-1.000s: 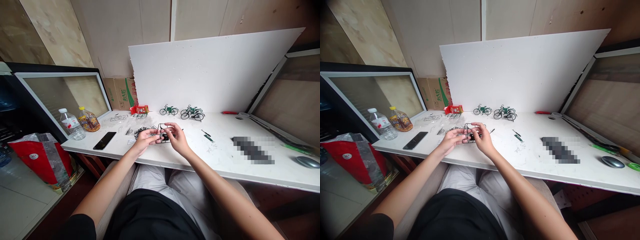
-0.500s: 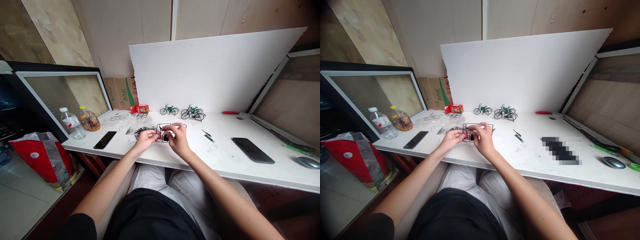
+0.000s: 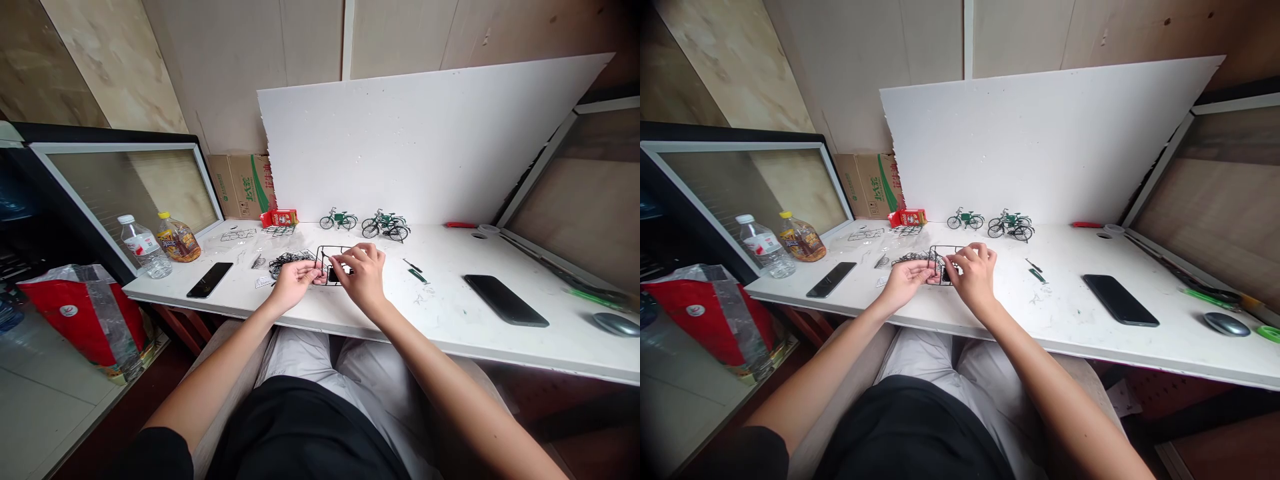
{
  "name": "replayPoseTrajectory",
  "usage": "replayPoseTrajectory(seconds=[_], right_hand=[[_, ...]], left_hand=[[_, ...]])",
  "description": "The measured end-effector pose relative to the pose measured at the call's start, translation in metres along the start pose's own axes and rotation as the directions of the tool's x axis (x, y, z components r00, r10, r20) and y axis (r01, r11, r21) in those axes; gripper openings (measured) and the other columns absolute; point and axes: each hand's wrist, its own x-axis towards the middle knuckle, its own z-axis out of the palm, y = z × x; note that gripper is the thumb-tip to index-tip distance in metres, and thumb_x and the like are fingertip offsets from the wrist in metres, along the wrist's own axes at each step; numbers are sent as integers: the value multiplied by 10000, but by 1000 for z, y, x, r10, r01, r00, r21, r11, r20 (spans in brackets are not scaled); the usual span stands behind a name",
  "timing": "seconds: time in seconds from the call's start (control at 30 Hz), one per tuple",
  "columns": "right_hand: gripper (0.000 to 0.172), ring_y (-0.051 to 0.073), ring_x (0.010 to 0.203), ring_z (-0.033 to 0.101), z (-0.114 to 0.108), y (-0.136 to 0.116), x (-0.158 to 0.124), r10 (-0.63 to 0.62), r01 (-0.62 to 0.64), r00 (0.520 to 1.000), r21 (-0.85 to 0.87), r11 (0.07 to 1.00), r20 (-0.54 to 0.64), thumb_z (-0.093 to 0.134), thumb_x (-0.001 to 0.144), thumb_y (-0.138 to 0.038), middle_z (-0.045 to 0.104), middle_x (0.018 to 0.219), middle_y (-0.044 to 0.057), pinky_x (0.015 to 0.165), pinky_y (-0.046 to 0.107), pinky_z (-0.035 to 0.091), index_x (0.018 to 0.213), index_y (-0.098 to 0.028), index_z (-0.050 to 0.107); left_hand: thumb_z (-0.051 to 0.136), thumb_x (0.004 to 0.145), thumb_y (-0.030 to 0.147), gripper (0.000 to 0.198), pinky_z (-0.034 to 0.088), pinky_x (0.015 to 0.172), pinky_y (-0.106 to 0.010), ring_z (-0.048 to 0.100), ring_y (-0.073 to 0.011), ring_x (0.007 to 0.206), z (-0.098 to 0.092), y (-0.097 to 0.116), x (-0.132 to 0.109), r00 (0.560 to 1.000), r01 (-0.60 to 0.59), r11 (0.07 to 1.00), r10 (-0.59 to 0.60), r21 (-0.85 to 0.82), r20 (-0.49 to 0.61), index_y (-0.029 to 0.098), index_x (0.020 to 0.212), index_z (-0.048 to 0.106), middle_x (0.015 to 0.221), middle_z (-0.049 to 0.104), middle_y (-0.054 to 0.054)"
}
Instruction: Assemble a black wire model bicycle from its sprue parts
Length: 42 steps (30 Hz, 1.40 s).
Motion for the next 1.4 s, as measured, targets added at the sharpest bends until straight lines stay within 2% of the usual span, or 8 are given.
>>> replayPoseTrajectory(seconds=[0.13, 0.33, 0.63, 0.87, 1.1, 1.23, 1.3, 1.4], right_hand=[[236, 357, 1179, 501, -1, -6, -1, 2, -2, 999, -9, 1000, 40, 597, 1047, -384, 725, 1049, 101, 987, 555, 350, 983, -286, 802], [300, 341, 1180, 490, 2, -21, -5, 17, -27, 994, 85, 996, 110, 569, 1057, -420, 687, 1195, 100, 977, 525, 416, 905, -270, 779], [224, 317, 1101, 582, 1, -24, 0, 102, -131, 988, 279, 951, 116, 604, 1039, -392, 767, 984, 68, 1002, 513, 460, 930, -272, 759], [174, 322, 1140, 604, 2, -18, 2, 139, -181, 981, 380, 907, 135, 666, 983, -392, 771, 997, 84, 995, 492, 499, 907, -266, 757], [243, 309, 1038, 656, 10, -12, -2, 207, -244, 968, 351, 904, 141, 615, 1005, -459, 767, 1016, 90, 946, 482, 505, 948, -246, 716], [284, 316, 1045, 660, 13, -7, -2, 245, -293, 953, 344, 892, 176, 617, 990, -500, 772, 1017, 89, 946, 484, 505, 948, -238, 719], [295, 318, 1044, 664, 12, -7, -1, 255, -312, 946, 347, 884, 200, 625, 980, -514, 777, 1016, 85, 947, 484, 502, 933, -239, 724], [294, 312, 1011, 688, 9, -8, 2, 271, -342, 934, 368, 865, 232, 639, 972, -508, 788, 1000, 78, 939, 477, 506, 893, -241, 734]], left_hand=[[861, 795, 501, 451, 641, 949, -506, 789, -273, 883, 0, -2, 0, 1000, -20, 1000, 20, 20, -3, 121, 1022, 774, 955, 802, -118], [827, 838, 479, 415, 630, 958, -492, 770, -276, 940, 2, 0, -2, 998, -59, 995, 56, 78, 37, 123, 1047, 786, 1033, 803, -134], [799, 873, 452, 362, 637, 918, -447, 782, -272, 920, 3, 4, -4, 996, -83, 981, 75, 174, 51, 142, 1058, 781, 1016, 806, -131], [796, 876, 476, 384, 640, 926, -453, 788, -272, 931, 2, -1, -3, 995, -89, 982, 81, 169, 58, 142, 1064, 776, 1036, 809, -136], [828, 852, 479, 407, 660, 857, -437, 801, -268, 840, 2, 0, -1, 999, -40, 988, 40, 147, 7, 137, 1066, 771, 1048, 809, -149], [891, 787, 449, 421, 660, 844, -432, 800, -266, 813, 2, 0, 0, 998, 13, 996, -8, 94, -56, 129, 1016, 744, 958, 810, -140], [907, 774, 427, 475, 662, 829, -429, 801, -264, 800, 2, 0, -2, 994, 22, 997, -14, 79, -106, 132, 1090, 713, 958, 808, -136], [879, 813, 410, 536, 663, 847, -429, 806, -264, 841, 3, 1, -5, 988, -26, 990, 46, 136, -149, 144, 1232, 677, 1110, 794, -161]])
